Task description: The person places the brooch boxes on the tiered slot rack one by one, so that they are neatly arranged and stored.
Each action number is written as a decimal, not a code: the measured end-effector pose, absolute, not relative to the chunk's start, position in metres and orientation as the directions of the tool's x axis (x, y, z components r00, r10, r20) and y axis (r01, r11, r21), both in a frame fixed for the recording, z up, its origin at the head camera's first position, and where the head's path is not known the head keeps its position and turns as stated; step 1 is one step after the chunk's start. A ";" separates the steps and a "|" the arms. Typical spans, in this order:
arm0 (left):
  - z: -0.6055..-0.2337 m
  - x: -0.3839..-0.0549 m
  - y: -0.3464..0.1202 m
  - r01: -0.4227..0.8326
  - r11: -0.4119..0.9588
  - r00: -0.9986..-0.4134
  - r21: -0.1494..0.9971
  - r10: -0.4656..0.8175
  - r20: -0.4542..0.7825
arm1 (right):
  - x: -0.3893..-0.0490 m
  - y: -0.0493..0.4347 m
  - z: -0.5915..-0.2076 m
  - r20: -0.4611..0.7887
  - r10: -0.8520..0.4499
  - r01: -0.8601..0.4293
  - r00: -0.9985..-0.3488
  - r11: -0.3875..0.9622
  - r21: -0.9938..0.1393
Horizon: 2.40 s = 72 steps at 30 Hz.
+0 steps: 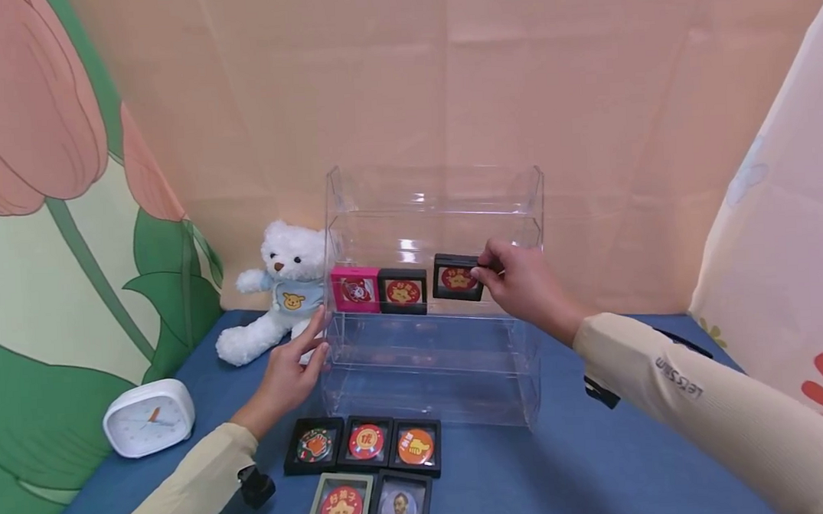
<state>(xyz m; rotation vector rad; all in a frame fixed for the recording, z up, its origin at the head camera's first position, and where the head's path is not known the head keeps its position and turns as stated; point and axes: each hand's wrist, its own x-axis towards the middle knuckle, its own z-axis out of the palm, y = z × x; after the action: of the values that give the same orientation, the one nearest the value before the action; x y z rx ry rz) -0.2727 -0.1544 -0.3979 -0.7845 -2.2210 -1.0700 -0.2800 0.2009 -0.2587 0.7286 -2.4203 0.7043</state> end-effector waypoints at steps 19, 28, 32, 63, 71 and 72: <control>-0.398 -0.273 -0.151 0.699 0.512 -0.679 0.500 0.256 0.688 | -0.288 0.200 -0.269 0.508 -0.383 -0.565 -0.772 0.780 -0.271; -0.399 -0.272 -0.152 0.687 0.516 -0.693 0.511 0.254 0.675 | -0.287 0.194 -0.273 0.404 -0.339 -0.485 -0.850 0.802 -0.348; -0.399 -0.272 -0.152 0.693 0.513 -0.686 0.506 0.252 0.683 | -0.288 0.193 -0.274 0.408 -0.343 -0.490 -0.846 0.800 -0.345; -0.400 -0.273 -0.154 0.682 0.519 -0.701 0.515 0.261 0.664 | -0.287 0.191 -0.278 0.421 -0.349 -0.499 -0.837 0.802 -0.327; -0.401 -0.274 -0.155 0.690 0.508 -0.695 0.516 0.264 0.669 | -0.287 0.190 -0.279 0.406 -0.346 -0.489 -0.846 0.806 -0.333; -0.401 -0.274 -0.155 0.690 0.507 -0.694 0.516 0.263 0.670 | -0.287 0.190 -0.279 0.405 -0.345 -0.488 -0.847 0.807 -0.334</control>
<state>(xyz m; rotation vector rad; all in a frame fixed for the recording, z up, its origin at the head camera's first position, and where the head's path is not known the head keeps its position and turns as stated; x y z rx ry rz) -0.2737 -0.1548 -0.4011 -0.7794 -2.2348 -1.0926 -0.2873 0.1898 -0.2787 0.6335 -2.6675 0.6194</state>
